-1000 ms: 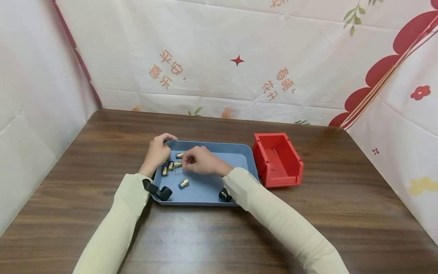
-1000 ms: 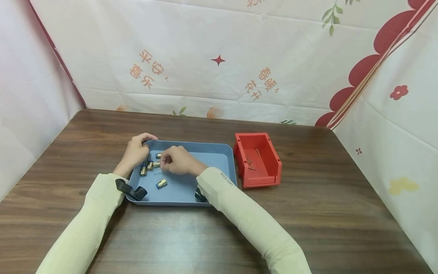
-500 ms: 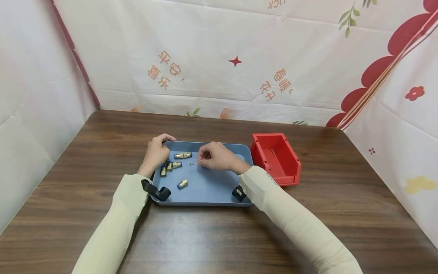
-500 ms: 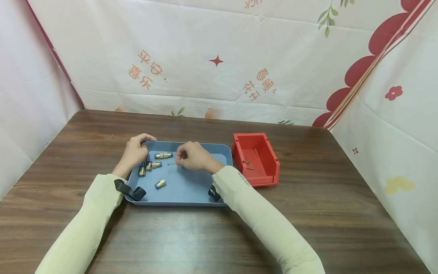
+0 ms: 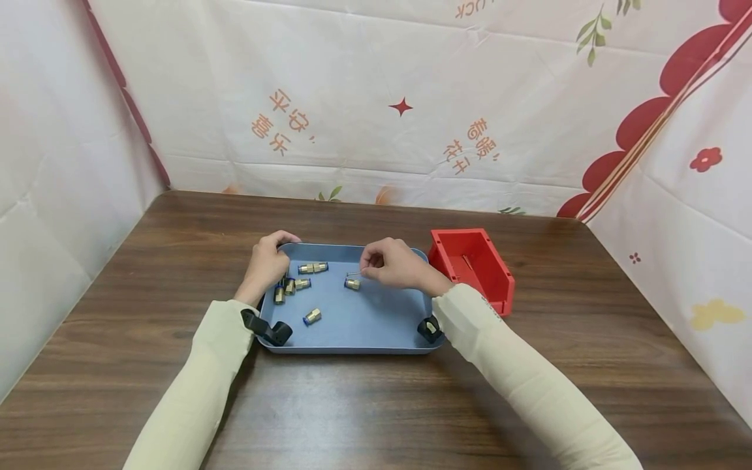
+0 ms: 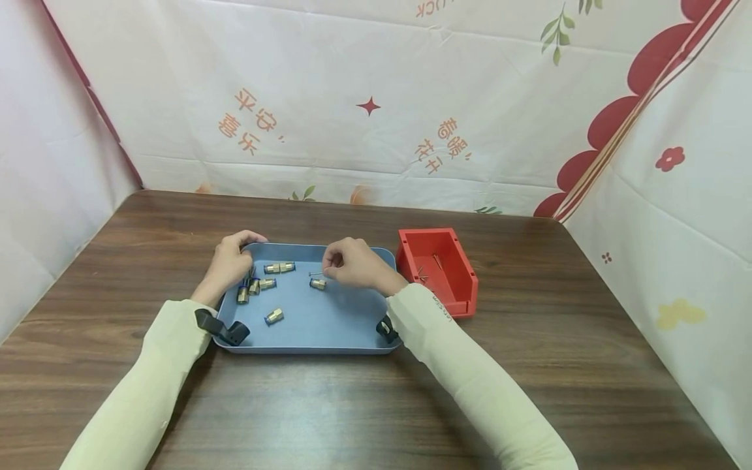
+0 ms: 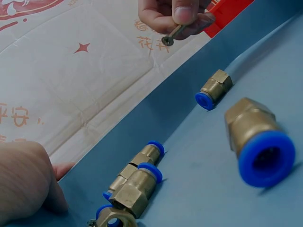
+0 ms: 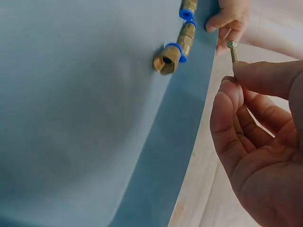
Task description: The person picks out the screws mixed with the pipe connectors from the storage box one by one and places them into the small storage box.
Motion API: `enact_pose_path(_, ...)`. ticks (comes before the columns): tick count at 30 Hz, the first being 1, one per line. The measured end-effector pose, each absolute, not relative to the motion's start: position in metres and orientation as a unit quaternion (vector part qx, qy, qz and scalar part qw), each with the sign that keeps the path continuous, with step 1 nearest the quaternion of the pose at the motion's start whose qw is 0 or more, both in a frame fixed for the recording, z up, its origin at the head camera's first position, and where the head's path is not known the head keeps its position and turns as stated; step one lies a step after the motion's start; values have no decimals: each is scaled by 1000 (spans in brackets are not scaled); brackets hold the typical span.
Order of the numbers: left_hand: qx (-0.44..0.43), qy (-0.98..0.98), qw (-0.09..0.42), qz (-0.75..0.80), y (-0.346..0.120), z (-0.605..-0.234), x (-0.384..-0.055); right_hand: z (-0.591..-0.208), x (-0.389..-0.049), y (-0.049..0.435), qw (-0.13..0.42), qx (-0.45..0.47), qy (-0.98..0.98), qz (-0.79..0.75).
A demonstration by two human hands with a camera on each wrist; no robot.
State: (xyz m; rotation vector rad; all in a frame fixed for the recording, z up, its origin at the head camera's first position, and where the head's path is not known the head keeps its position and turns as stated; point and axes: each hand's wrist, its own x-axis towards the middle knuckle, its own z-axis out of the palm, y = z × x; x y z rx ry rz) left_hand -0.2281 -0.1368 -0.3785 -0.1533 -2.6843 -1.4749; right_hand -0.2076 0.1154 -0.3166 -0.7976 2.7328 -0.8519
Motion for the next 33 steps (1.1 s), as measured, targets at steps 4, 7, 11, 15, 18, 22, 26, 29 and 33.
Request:
enact_pose_path(4,-49,-875,38,-480,-137,-378,-228,-313,-207,124,74,-260,920,-284)
enact_pose_path(7,-49,-876,39,-479,-138,-378,-228,-311,-207,131,69,-250,924,-281)
enact_pose_path(11,-49,-875,40,-480,-138,-379,-228,-308,-206,141,62,-236,929,-277)
enact_pose_path(15,-47,-875,38,-481,-137,-379,-228,-306,-206,154,63,-223,930,-286)
enact_pose_path(18,-49,-873,40,-483,-137,-379,-228,-304,-207,163,64,-209,932,-290)
enact_pose_path(22,-54,-872,40,-484,-136,-379,-228,-304,-208,176,58,-198,936,-284)
enact_pose_path(26,-53,-874,41,-482,-136,-380,-229,-303,-210,187,49,-199,936,-286)
enact_pose_path(29,-49,-873,38,-483,-137,-381,-229,-301,-210,196,38,-200,935,-292)
enact_pose_path(33,-46,-874,34,-482,-136,-382,-230,-299,-210,209,22,-197,935,-294)
